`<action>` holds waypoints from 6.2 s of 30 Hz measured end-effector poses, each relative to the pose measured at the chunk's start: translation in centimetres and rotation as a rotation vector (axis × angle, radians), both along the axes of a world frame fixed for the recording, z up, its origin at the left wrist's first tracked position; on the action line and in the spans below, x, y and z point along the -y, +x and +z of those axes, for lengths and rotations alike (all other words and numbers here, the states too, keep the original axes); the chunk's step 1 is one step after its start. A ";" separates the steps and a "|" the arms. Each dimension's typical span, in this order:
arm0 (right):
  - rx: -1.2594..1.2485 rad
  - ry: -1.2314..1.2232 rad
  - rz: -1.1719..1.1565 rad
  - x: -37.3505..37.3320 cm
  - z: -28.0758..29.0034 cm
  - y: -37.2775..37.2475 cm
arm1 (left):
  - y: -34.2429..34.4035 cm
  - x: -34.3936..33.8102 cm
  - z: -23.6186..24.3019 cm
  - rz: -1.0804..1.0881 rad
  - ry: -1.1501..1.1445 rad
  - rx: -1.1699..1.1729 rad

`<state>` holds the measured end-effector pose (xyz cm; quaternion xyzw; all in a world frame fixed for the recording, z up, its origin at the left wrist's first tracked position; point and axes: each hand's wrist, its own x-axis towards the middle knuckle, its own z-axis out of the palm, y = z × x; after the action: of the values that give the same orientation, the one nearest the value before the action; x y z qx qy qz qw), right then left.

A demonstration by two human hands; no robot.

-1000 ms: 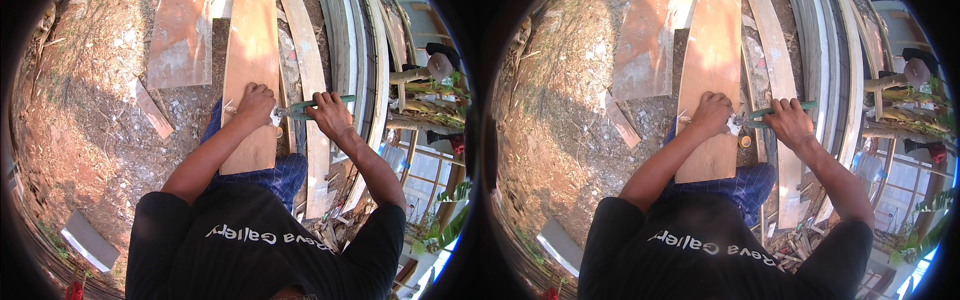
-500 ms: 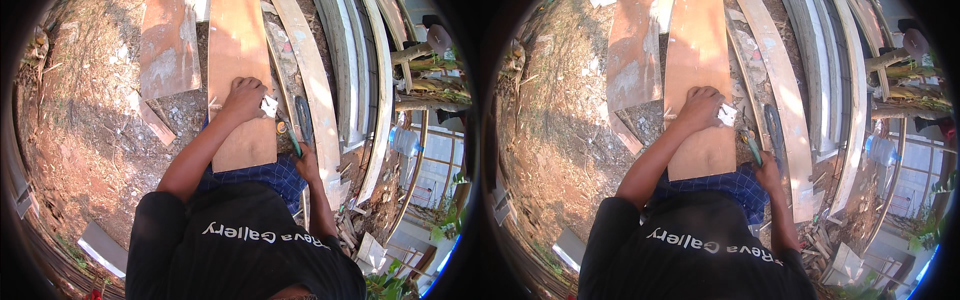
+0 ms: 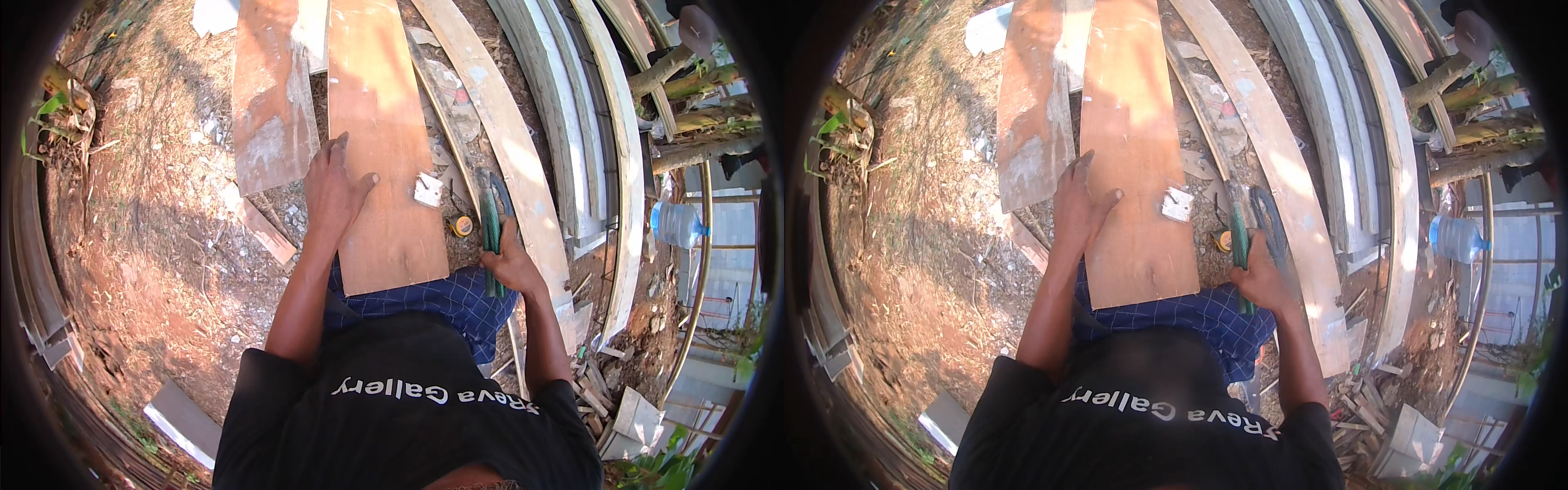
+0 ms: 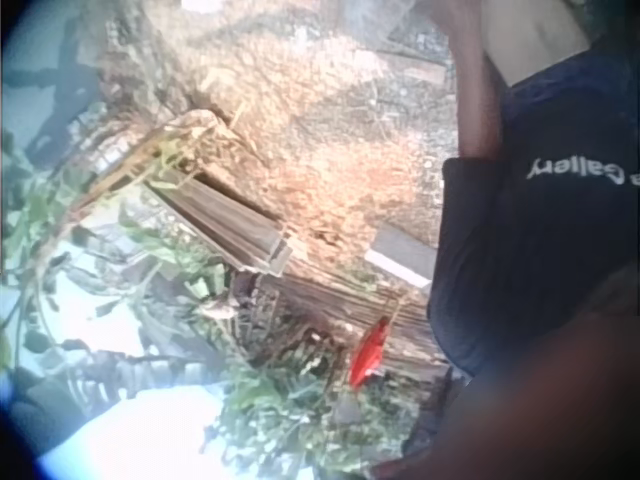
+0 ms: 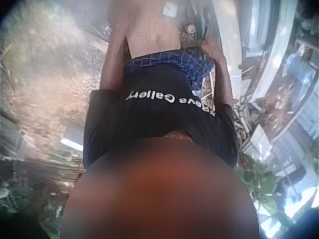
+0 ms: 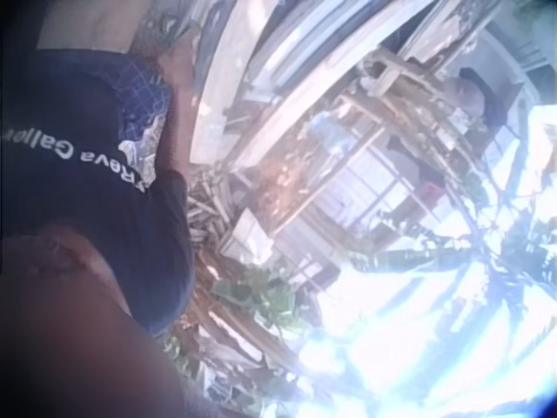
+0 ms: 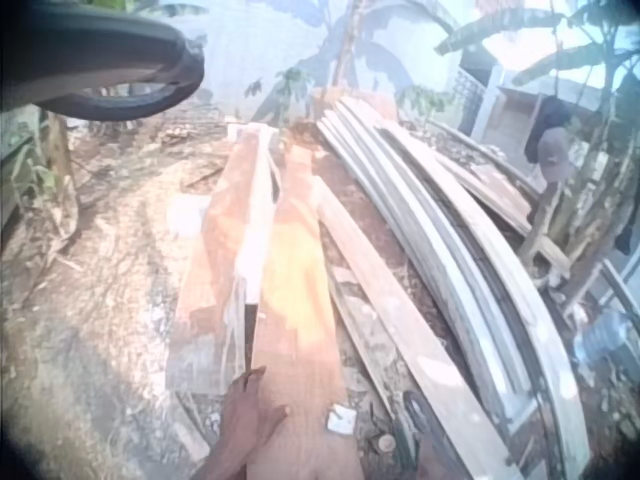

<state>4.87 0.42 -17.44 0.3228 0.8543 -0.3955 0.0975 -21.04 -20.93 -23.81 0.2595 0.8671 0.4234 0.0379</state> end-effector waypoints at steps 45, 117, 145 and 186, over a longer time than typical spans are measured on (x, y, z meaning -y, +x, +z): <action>0.397 0.690 0.762 -4.0 4.4 -13.4 | 0.1 1.4 -5.1 0.030 0.671 1.006; -0.563 -0.894 -0.514 7.9 -9.6 2.9 | 3.0 -9.1 -1.4 -0.584 -0.275 -0.493; -0.358 0.610 0.302 -9.7 -0.1 -9.3 | 1.5 0.8 -0.7 0.064 -0.192 0.023; -0.611 0.273 -0.149 -3.1 -2.1 -4.9 | 1.1 1.8 -0.8 0.068 0.244 0.479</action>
<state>-0.07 3.56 -19.53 0.2610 0.8631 -0.3618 -0.2365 -19.92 -22.75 -24.59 0.1252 0.7842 0.5752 0.1962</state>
